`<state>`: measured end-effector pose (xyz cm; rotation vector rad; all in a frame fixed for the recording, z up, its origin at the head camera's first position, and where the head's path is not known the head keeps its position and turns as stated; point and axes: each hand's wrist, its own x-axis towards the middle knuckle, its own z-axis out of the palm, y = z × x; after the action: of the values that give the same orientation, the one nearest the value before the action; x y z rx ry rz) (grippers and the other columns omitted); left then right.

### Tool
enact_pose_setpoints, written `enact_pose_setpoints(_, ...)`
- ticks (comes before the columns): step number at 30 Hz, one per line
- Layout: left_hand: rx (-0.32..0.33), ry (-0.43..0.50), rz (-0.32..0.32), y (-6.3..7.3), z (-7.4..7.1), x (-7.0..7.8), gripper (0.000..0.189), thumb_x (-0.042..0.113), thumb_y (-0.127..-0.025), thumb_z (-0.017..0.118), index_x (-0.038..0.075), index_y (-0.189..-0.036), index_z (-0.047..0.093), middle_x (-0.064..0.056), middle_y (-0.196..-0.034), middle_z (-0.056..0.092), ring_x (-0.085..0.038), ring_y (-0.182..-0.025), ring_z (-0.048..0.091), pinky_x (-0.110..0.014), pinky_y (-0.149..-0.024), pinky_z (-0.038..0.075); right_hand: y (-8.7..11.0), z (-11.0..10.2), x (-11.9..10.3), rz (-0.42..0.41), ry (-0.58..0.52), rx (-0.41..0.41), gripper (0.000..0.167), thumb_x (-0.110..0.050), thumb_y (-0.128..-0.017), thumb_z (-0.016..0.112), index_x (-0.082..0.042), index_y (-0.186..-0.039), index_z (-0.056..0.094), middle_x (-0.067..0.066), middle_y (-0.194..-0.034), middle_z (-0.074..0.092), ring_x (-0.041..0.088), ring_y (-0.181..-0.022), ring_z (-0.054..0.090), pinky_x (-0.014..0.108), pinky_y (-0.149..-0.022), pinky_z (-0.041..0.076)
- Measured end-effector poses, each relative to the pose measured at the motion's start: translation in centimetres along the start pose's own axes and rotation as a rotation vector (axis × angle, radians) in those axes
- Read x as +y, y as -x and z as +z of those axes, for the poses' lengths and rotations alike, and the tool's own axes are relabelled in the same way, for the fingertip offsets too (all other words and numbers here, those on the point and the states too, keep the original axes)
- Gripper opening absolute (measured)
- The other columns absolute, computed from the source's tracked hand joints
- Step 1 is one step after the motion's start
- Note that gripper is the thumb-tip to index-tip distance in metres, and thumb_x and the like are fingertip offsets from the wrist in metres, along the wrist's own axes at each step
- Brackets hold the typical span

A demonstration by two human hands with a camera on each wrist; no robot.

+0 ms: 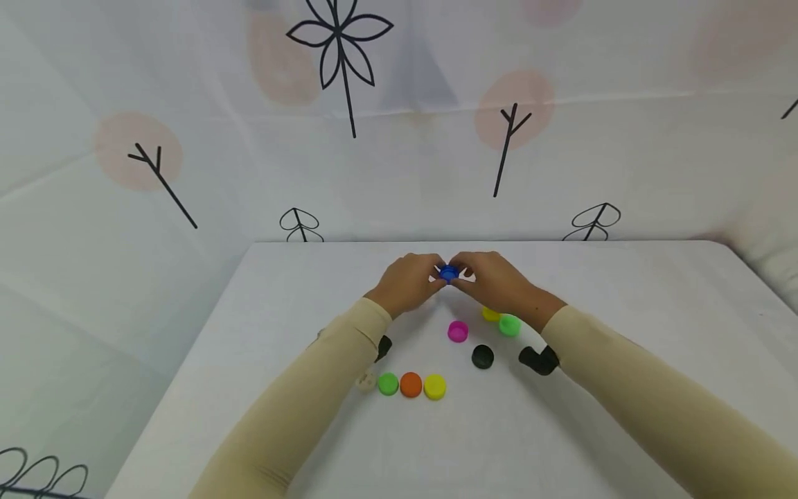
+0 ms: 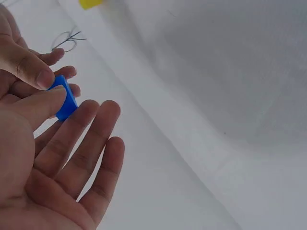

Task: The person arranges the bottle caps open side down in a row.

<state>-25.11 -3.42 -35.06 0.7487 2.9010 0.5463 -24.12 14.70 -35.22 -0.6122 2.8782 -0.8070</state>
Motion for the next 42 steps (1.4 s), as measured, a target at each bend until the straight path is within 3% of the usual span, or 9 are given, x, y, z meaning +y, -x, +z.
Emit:
enact_pose_setpoints(13,0.227,0.068,0.141,5.8,-1.1,1.8,0.04,0.032,-0.096,0.068,0.017,-0.133,0.062,0.003,-0.111,0.077,-0.01,-0.098,0.073,-0.034,-0.096,0.054,5.5,-0.4,-2.3,-0.1,-0.093,0.222,0.04,-0.018,-0.093,0.072,-0.009,-0.132,0.065,0.008,-0.115,0.072,0.02,-0.093,0.067,0.032,-0.076,0.058)
enact_pose_setpoints(19,0.29,0.047,0.204,8.3,-1.1,2.5,0.044,0.029,-0.093,0.072,0.019,-0.134,0.059,0.002,-0.105,0.078,-0.013,-0.094,0.074,-0.029,-0.087,0.057,7.8,-0.2,-3.7,-0.108,-0.157,0.264,0.041,-0.017,-0.09,0.075,-0.011,-0.13,0.066,0.004,-0.105,0.073,0.017,-0.09,0.067,0.027,-0.074,0.057)
enact_pose_setpoints(26,0.35,0.053,0.291,10.7,-0.7,2.9,0.046,0.027,-0.089,0.077,0.017,-0.131,0.063,0.001,-0.099,0.079,-0.012,-0.085,0.074,-0.025,-0.077,0.056,10.2,0.7,-4.5,-0.149,-0.219,0.301,0.039,-0.014,-0.09,0.075,-0.013,-0.128,0.068,-0.003,-0.105,0.073,0.01,-0.089,0.065,0.022,-0.073,0.056)
enact_pose_setpoints(34,0.44,0.042,0.374,12.0,0.1,3.1,0.045,0.025,-0.084,0.081,0.014,-0.125,0.068,0.004,-0.094,0.079,-0.01,-0.078,0.072,-0.027,-0.078,0.057,11.9,1.8,-4.6,-0.105,-0.281,0.308,0.038,-0.017,-0.091,0.075,-0.015,-0.128,0.068,-0.008,-0.097,0.072,0.006,-0.085,0.063,0.023,-0.075,0.057)
enact_pose_setpoints(42,0.413,0.048,0.387,12.1,1.0,3.0,0.044,0.028,-0.085,0.08,0.012,-0.125,0.069,0.004,-0.096,0.078,-0.008,-0.082,0.072,-0.025,-0.08,0.057,12.2,2.3,-4.2,-0.08,-0.316,0.29,0.033,-0.021,-0.09,0.075,-0.015,-0.122,0.07,-0.009,-0.091,0.071,0.004,-0.081,0.063,0.024,-0.073,0.057)
